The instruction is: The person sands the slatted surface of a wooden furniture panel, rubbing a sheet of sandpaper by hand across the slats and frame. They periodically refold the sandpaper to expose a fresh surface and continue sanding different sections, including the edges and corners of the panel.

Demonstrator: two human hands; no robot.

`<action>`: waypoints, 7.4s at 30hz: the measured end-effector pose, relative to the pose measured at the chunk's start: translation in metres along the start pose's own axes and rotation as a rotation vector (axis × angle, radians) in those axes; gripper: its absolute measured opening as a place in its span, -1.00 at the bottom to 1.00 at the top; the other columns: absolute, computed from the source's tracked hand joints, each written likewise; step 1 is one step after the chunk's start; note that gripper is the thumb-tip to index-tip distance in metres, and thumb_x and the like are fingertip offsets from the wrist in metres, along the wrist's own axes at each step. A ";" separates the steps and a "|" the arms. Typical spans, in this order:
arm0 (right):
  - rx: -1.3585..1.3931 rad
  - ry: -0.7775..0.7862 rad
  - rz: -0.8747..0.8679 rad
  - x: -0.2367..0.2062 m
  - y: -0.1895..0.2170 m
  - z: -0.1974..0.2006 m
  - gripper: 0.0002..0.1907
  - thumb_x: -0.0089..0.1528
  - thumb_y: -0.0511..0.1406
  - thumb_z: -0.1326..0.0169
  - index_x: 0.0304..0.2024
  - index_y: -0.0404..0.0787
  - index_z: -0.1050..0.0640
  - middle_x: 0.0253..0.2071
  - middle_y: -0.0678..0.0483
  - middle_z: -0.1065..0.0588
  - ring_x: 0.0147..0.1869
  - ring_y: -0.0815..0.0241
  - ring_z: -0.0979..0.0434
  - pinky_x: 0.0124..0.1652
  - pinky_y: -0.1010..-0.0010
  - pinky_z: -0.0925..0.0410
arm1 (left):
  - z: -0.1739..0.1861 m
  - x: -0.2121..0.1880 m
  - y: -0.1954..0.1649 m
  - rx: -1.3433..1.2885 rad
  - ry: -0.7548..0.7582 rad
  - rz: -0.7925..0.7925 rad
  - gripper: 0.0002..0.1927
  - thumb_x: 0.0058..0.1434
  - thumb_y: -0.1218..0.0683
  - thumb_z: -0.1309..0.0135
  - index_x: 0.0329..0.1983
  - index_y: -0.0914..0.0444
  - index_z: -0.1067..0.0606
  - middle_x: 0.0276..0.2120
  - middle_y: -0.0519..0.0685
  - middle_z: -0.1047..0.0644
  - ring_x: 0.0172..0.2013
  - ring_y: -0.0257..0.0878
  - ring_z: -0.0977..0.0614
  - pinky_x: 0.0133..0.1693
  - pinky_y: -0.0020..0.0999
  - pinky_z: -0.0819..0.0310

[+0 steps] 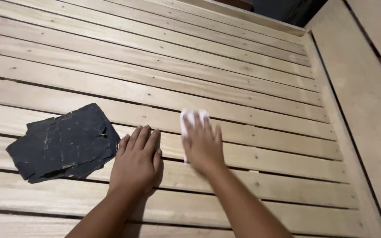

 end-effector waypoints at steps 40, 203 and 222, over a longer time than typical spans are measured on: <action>-0.065 0.476 0.467 -0.173 0.141 0.005 -0.51 0.44 -0.08 0.23 0.29 -0.17 -0.44 0.53 -0.16 -0.09 0.71 -0.10 0.22 0.51 -0.19 0.35 | 0.050 -0.071 0.062 -0.654 -0.351 -0.007 -0.59 0.50 0.07 0.25 0.29 0.34 -0.41 0.36 0.27 -0.36 0.46 0.17 -0.24 0.42 -0.02 -0.07; 0.471 -0.829 -0.357 -0.380 -0.165 0.044 -0.54 0.43 -0.36 0.13 0.39 -0.25 -0.37 0.41 -0.14 -0.40 0.62 -0.12 -0.20 0.58 -0.03 0.16 | 0.018 -0.146 -0.191 -0.071 0.261 -1.379 -0.40 0.47 -0.25 0.56 0.54 -0.10 0.09 0.51 -0.09 0.10 0.48 -0.11 0.16 0.43 0.16 0.47; 0.409 -0.368 -0.450 -0.306 -0.187 0.008 -0.47 0.39 -0.03 0.12 0.42 0.21 -0.33 0.56 -0.12 -0.06 0.64 -0.35 0.26 0.35 -0.44 0.31 | 0.094 -0.155 0.040 0.481 -0.007 -0.748 -0.35 0.37 -0.15 0.48 0.56 -0.09 -0.01 0.55 -0.07 0.01 0.49 -0.02 -0.08 0.42 0.16 0.13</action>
Point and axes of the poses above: each hand's wrist, its own x-axis towards the middle knuckle, its own z-axis out of the back of the hand, y = z × x, the point moved 3 cm from there along x, towards the middle knuckle
